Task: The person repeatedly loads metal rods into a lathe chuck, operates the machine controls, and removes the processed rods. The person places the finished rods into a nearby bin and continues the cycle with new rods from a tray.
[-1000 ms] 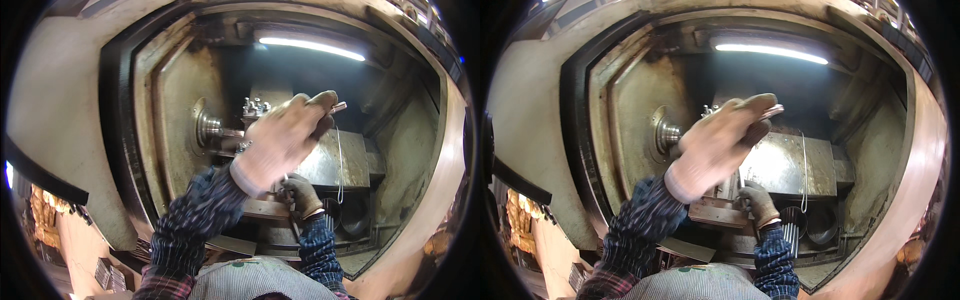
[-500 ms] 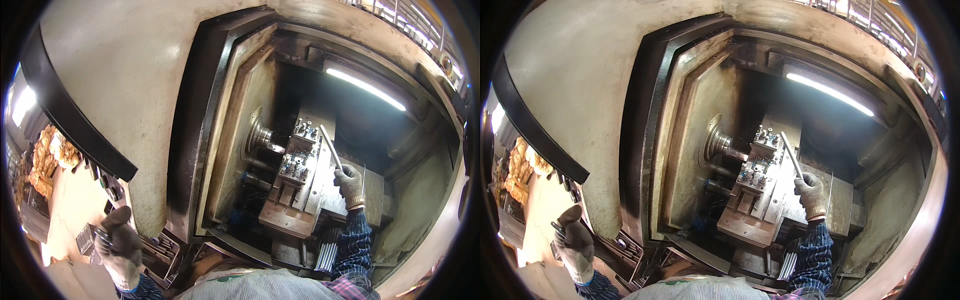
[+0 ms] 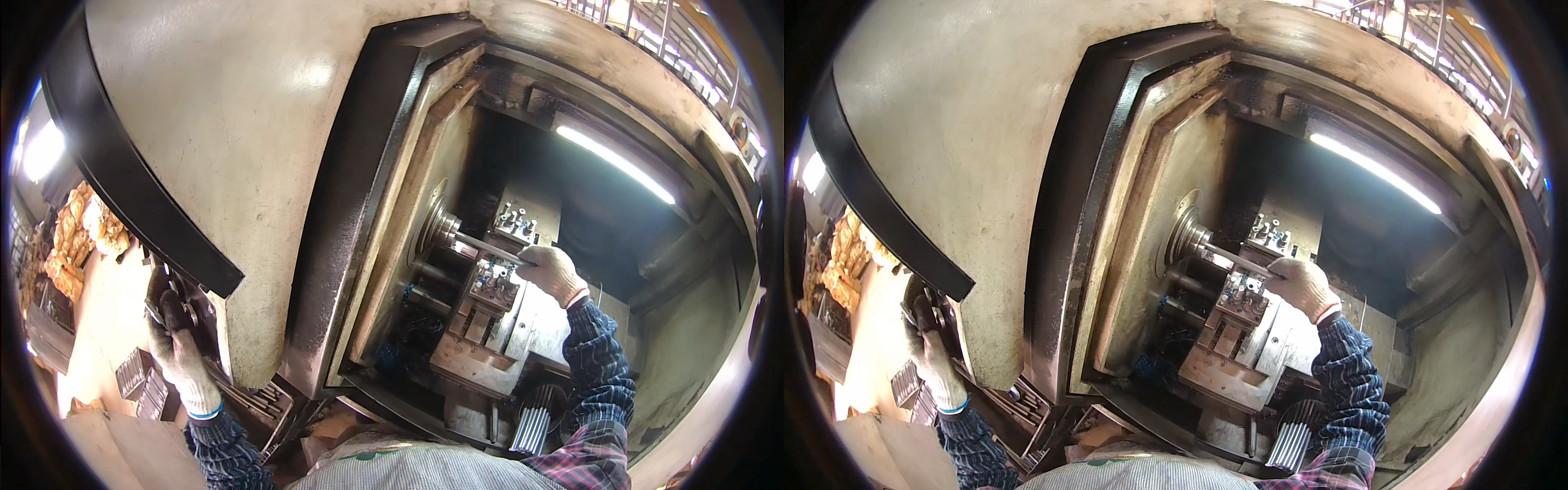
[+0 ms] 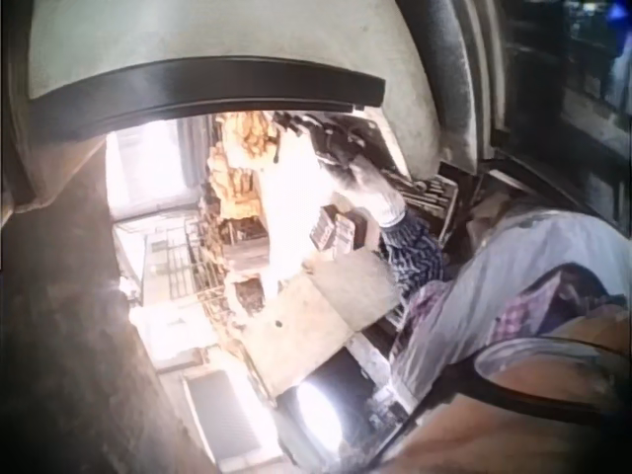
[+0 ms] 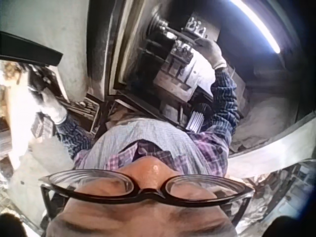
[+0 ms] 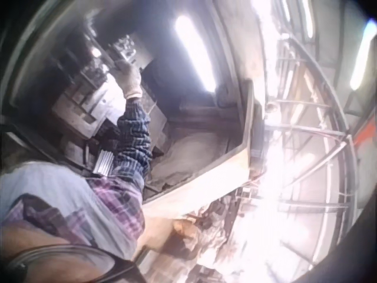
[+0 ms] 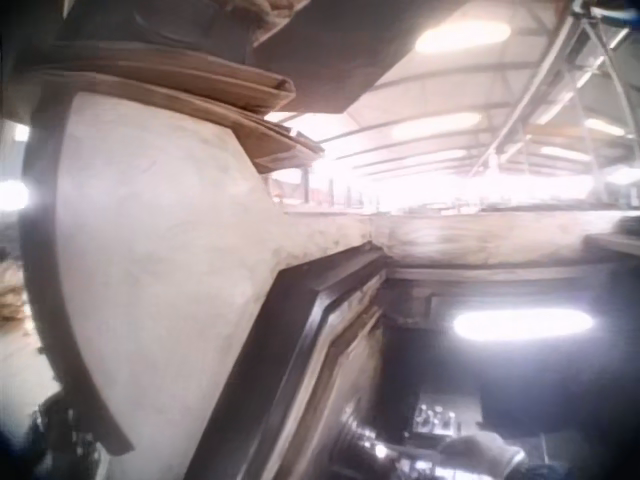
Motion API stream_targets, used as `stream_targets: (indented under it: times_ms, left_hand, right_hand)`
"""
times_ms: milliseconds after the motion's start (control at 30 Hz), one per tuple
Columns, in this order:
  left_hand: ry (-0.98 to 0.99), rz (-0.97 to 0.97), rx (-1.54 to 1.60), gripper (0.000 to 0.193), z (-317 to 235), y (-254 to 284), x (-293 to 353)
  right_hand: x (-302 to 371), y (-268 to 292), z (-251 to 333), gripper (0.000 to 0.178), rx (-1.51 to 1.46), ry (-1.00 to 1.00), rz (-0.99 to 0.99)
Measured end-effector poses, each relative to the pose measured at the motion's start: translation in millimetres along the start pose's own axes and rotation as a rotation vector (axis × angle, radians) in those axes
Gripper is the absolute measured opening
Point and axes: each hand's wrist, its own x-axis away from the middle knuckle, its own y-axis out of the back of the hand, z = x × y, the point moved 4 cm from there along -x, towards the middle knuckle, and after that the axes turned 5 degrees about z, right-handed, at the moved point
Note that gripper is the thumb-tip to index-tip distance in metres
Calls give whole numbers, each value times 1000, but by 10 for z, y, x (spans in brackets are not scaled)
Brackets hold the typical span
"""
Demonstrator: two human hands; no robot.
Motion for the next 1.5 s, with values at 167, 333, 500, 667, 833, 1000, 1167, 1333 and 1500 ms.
stream_targets:
  times_ms: [167,333,500,667,833,1000,1167,1333,1500]
  left_hand:
    - [-71,-95,-164,41,96,89,55]
    - [-192,-143,-224,41,116,-22,-13]
    - [-241,-113,-65,37,-14,-111,74]
    - [-289,-115,21,37,36,-247,46]
    - [-203,-183,-96,39,102,-77,136]
    - [-228,-224,-187,32,1,-281,74]
    - [-246,-269,-837,30,-61,-178,172]
    - [-473,-229,-841,40,-160,-333,488]
    - [-188,14,-1020,37,-444,-404,366]
  right_hand:
    - [-124,-259,-385,32,-531,-338,145]
    - [-527,-681,-503,30,-20,93,-94]
    - [-585,-425,-187,33,542,-107,270]
    - [-726,-493,-646,38,500,135,300]
    - [-1367,-698,38,45,196,163,282]
    - [-1521,-847,232,40,601,713,284]
    - [-1480,-883,278,25,285,206,364]
    - [-1210,-671,728,52,56,-59,380]
    - [-875,-366,1004,91,351,-153,139]
